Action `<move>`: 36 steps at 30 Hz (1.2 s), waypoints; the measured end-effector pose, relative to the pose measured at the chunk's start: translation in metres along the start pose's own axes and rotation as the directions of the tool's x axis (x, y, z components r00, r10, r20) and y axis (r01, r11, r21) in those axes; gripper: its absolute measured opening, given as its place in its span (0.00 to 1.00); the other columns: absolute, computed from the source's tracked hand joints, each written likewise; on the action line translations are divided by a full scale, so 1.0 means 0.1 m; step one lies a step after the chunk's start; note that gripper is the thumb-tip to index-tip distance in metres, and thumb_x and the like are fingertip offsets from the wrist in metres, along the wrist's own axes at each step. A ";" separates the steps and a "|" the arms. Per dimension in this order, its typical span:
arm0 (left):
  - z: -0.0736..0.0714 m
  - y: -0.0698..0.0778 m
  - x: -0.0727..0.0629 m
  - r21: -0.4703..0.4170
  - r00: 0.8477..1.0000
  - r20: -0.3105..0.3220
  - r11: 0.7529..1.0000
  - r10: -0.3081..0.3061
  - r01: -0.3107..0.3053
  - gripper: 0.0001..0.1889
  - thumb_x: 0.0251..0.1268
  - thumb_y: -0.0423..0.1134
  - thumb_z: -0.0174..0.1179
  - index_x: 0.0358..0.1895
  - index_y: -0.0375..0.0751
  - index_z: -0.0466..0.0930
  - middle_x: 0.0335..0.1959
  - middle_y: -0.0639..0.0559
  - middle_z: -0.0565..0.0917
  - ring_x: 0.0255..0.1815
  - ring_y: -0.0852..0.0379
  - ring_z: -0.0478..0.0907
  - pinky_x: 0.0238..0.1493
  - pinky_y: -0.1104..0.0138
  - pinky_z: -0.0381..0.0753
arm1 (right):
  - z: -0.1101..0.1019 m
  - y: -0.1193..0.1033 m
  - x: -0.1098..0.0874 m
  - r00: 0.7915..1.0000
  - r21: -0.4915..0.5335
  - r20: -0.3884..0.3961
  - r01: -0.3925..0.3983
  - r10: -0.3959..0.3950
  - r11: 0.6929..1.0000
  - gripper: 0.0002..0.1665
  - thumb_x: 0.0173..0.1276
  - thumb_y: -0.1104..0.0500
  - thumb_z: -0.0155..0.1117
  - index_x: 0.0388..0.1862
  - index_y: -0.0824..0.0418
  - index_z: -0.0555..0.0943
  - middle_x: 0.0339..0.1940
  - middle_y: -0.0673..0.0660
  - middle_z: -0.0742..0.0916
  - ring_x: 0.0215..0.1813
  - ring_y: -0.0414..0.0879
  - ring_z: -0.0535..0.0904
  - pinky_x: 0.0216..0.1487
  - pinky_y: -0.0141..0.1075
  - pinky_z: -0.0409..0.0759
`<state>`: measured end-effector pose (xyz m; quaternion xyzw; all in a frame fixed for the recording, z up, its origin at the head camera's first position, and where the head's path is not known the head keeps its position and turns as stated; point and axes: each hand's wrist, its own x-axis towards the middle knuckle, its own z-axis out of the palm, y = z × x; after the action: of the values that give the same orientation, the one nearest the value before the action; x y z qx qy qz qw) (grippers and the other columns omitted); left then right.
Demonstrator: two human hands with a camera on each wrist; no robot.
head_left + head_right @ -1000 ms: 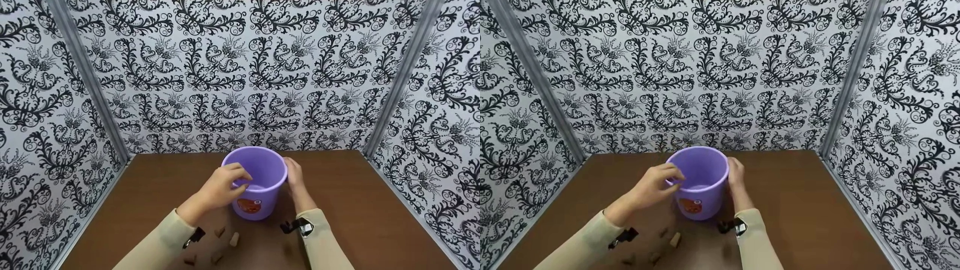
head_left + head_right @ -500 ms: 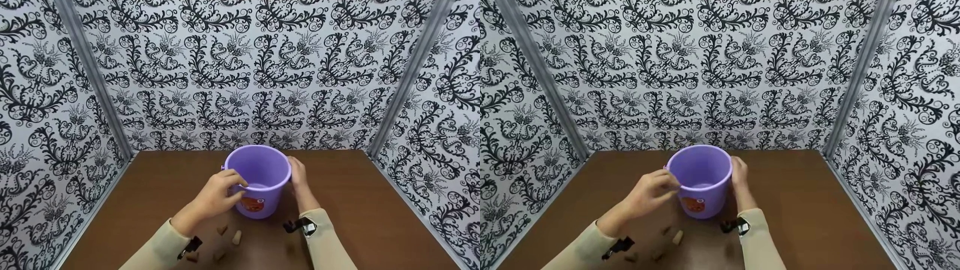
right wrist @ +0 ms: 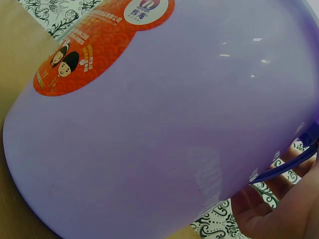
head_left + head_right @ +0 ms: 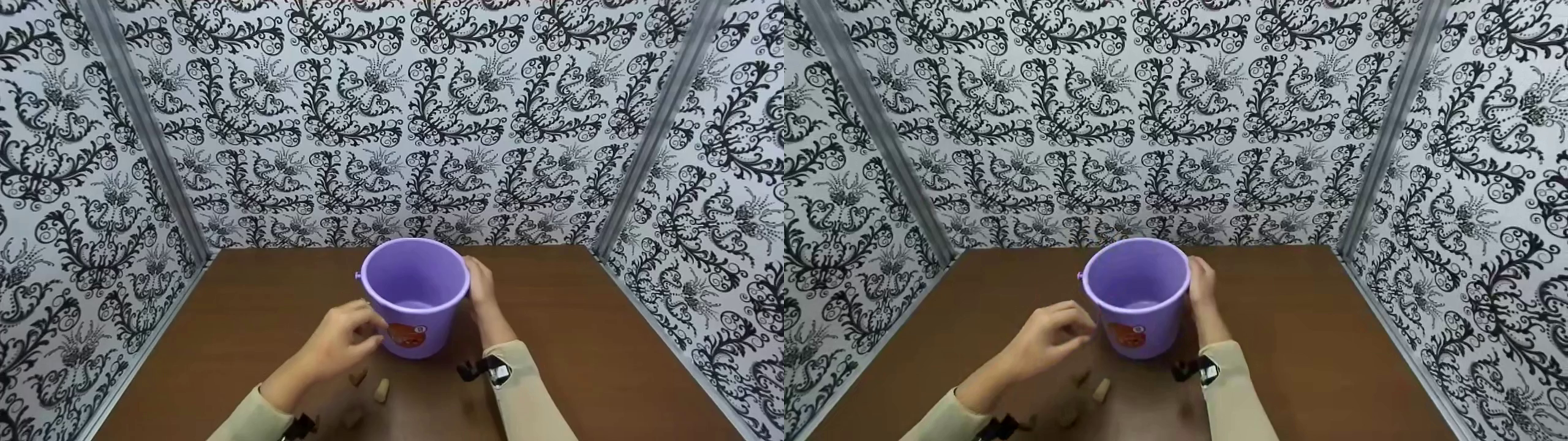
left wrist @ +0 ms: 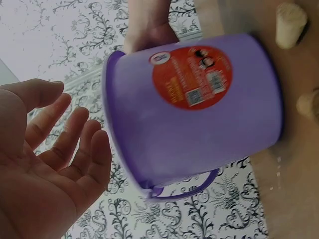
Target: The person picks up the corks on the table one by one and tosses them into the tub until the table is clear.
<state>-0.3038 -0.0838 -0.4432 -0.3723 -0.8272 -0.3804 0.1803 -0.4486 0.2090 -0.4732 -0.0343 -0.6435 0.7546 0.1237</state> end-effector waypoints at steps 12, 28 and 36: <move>0.08 -0.06 -0.29 -0.081 0.999 -0.010 0.995 -0.053 0.052 0.09 0.61 0.27 0.70 0.41 0.43 0.88 0.38 0.50 0.87 0.36 0.58 0.85 0.37 0.62 0.90 | 0.06 0.01 -0.04 0.999 0.004 -0.028 0.040 -0.040 0.999 0.20 0.80 0.59 0.55 0.51 0.74 0.86 0.36 0.49 0.89 0.40 0.38 0.80 0.50 0.30 0.78; 0.03 -0.16 -0.55 -0.087 0.995 -0.031 0.992 -0.092 0.089 0.10 0.60 0.27 0.70 0.41 0.45 0.89 0.38 0.48 0.87 0.36 0.54 0.86 0.35 0.64 0.90 | 0.03 0.00 -0.03 0.998 0.056 -0.018 0.054 -0.053 0.997 0.18 0.80 0.63 0.54 0.47 0.76 0.86 0.31 0.46 0.88 0.40 0.40 0.80 0.48 0.31 0.79; -0.02 -0.17 -0.61 -0.053 0.993 -0.040 0.993 -0.108 0.106 0.12 0.57 0.23 0.69 0.40 0.44 0.88 0.37 0.49 0.88 0.37 0.54 0.86 0.35 0.61 0.90 | 0.05 -0.01 0.00 0.996 0.039 -0.032 0.084 -0.083 0.996 0.17 0.79 0.62 0.55 0.44 0.72 0.89 0.30 0.45 0.88 0.38 0.38 0.80 0.47 0.29 0.78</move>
<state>-0.2767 -0.1217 -0.4856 -0.3237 -0.8321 -0.4181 0.1678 -0.4498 0.2046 -0.4715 -0.0166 -0.6272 0.7609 0.1655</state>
